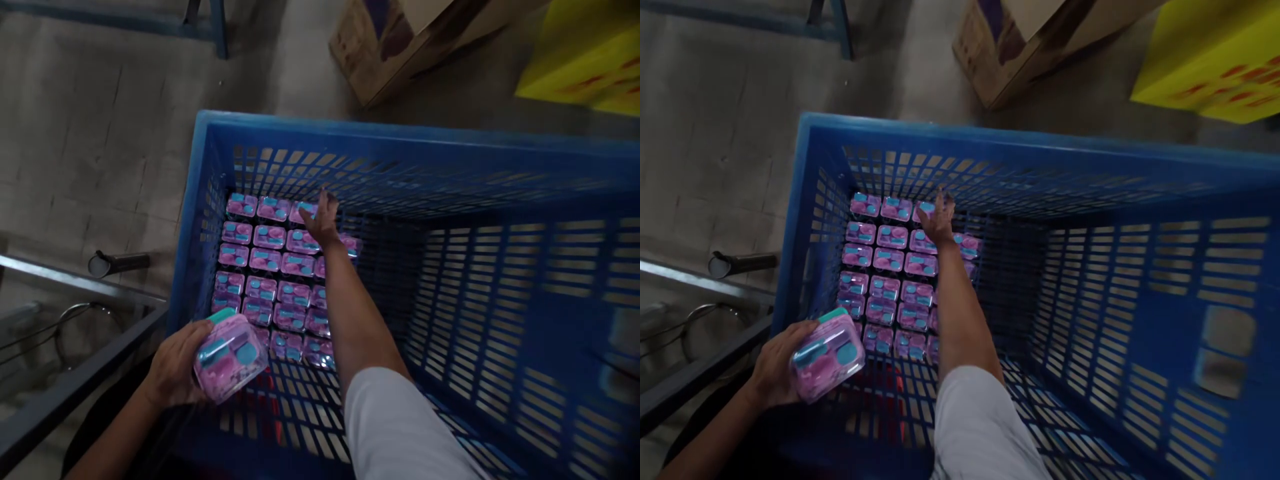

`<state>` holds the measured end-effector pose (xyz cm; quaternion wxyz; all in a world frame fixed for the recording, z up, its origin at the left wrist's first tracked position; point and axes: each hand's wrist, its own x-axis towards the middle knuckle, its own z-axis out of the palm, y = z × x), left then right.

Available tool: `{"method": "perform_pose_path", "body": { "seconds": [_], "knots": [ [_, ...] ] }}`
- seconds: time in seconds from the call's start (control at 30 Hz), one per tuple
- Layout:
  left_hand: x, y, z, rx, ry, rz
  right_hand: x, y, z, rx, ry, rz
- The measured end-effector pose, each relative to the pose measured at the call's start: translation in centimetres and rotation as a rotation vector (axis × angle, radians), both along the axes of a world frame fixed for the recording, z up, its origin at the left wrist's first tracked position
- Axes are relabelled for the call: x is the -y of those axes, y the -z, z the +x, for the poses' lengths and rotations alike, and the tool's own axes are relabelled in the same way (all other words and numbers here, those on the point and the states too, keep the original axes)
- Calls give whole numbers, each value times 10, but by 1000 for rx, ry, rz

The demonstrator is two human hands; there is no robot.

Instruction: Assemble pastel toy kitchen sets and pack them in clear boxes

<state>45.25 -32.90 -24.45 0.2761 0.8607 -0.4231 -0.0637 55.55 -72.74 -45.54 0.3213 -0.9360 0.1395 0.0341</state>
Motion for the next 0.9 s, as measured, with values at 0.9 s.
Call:
{"method": "perform_pose_path", "body": {
  "seconds": [0.9],
  "knots": [
    [1,-4,4,-56,-19,38,77,-65,-117,307,286,159]
  ]
}}
